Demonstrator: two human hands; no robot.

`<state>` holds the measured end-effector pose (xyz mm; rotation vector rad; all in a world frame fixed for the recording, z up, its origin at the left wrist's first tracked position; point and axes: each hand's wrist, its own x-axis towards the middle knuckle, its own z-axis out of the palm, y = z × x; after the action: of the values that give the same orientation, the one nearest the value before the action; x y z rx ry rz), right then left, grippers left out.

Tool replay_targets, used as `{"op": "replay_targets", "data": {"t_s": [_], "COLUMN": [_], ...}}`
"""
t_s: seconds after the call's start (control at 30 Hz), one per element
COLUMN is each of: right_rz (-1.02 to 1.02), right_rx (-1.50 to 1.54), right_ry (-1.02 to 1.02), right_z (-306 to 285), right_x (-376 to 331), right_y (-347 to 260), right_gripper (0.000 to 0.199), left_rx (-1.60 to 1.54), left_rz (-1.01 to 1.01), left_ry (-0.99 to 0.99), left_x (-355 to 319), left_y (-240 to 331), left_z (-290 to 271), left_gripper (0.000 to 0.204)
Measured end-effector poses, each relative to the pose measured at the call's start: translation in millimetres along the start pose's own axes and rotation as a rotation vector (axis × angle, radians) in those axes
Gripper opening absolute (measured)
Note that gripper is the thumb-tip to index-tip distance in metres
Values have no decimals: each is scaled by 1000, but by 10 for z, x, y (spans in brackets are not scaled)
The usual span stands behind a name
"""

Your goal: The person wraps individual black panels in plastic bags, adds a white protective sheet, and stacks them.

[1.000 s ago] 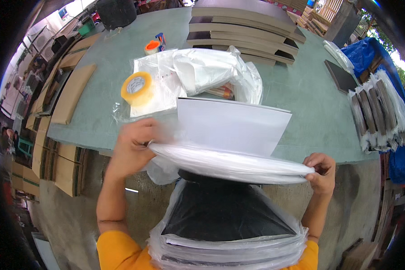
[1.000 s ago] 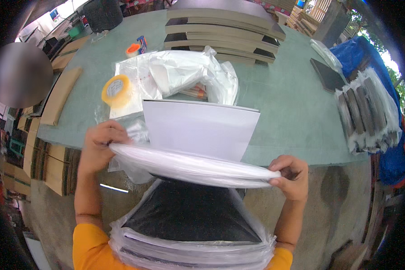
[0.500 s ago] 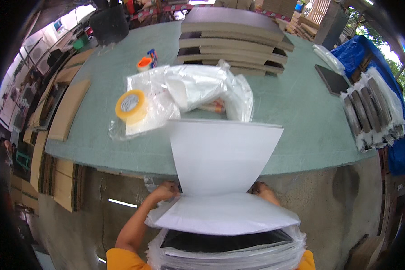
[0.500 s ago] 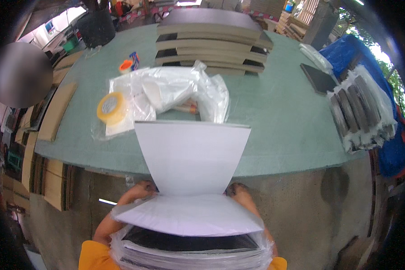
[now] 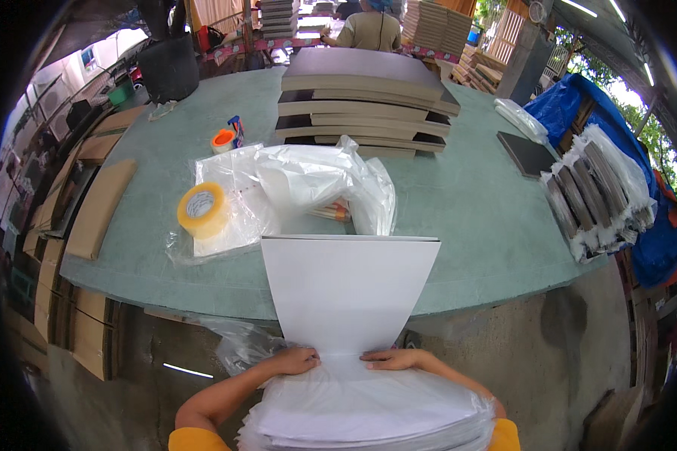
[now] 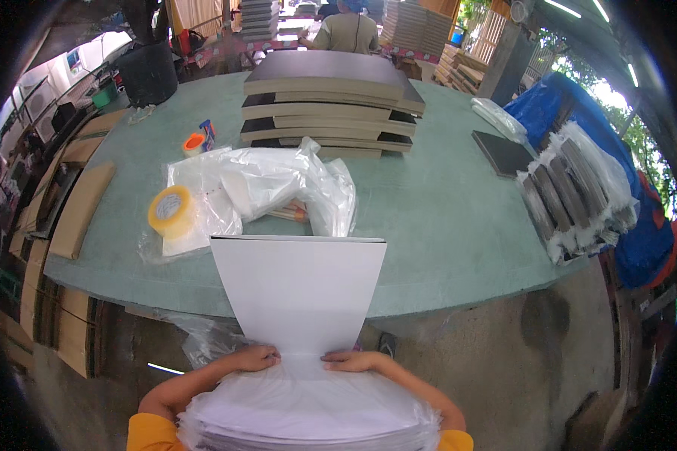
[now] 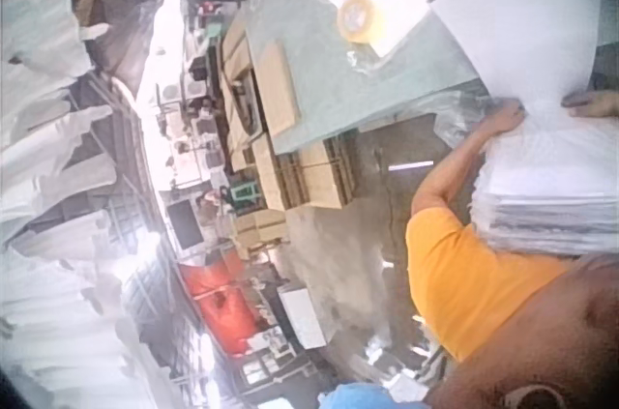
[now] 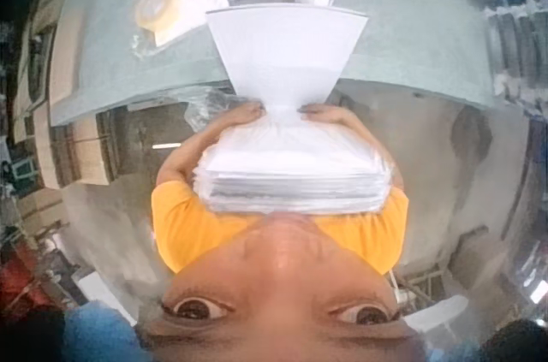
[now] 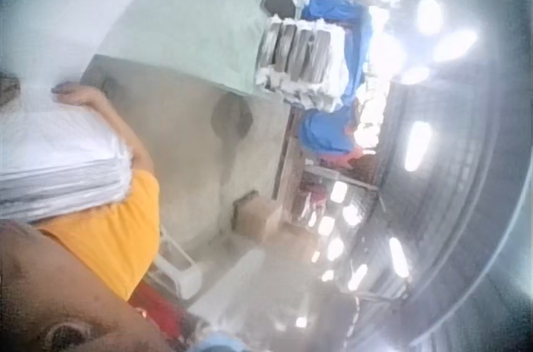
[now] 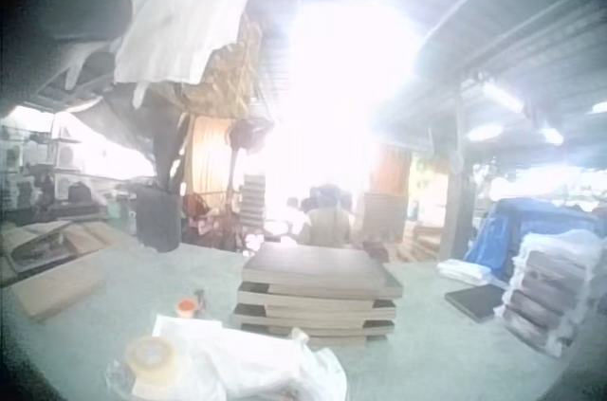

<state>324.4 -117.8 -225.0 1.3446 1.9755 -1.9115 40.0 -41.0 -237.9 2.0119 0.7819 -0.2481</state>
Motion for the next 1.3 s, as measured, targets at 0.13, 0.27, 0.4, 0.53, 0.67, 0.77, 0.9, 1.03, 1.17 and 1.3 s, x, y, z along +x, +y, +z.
{"op": "replay_targets", "data": {"t_s": [0.13,0.27,0.4,0.53,0.67,0.77,0.9,1.03,1.17,1.3], "right_rz": [-252,-394,-550,-391,-536,-521,-396,-556,-648,-705], "right_rx": [-54,490,746,615,686,756,681,978,1115,1274], "right_ry": [64,472,475,396,383,507,568,480,448,308], "right_z": [-272,-666,-688,-582,-525,-629,-755,-662,-620,-660], "right_x": [-61,-321,-470,-452,-450,-481,-523,-536,-327,-489], "right_y": [-952,-1715,-1757,-1593,-1407,-1494,-1448,-1645,-1671,-1487], "right_gripper": [62,32,26,31,29,27,20,26,27,24], "left_rx": [-327,-748,-865,-871,-637,-464,-270,-239,-540,-368], "left_rz": [320,515,403,187,257,219,310,186,354,46], "left_ry": [372,645,655,722,606,473,850,606,451,599], "left_x": [82,-164,-263,-261,-355,-390,-371,-572,-471,-693], "left_y": [1135,1748,1610,1516,1437,1454,1484,1758,1834,1148], "left_z": [-649,-1327,-1270,-1278,-1418,-1388,-1333,-1473,-1265,-1469], "left_gripper": [33,31,26,17,18,20,15,14,18,15]}}
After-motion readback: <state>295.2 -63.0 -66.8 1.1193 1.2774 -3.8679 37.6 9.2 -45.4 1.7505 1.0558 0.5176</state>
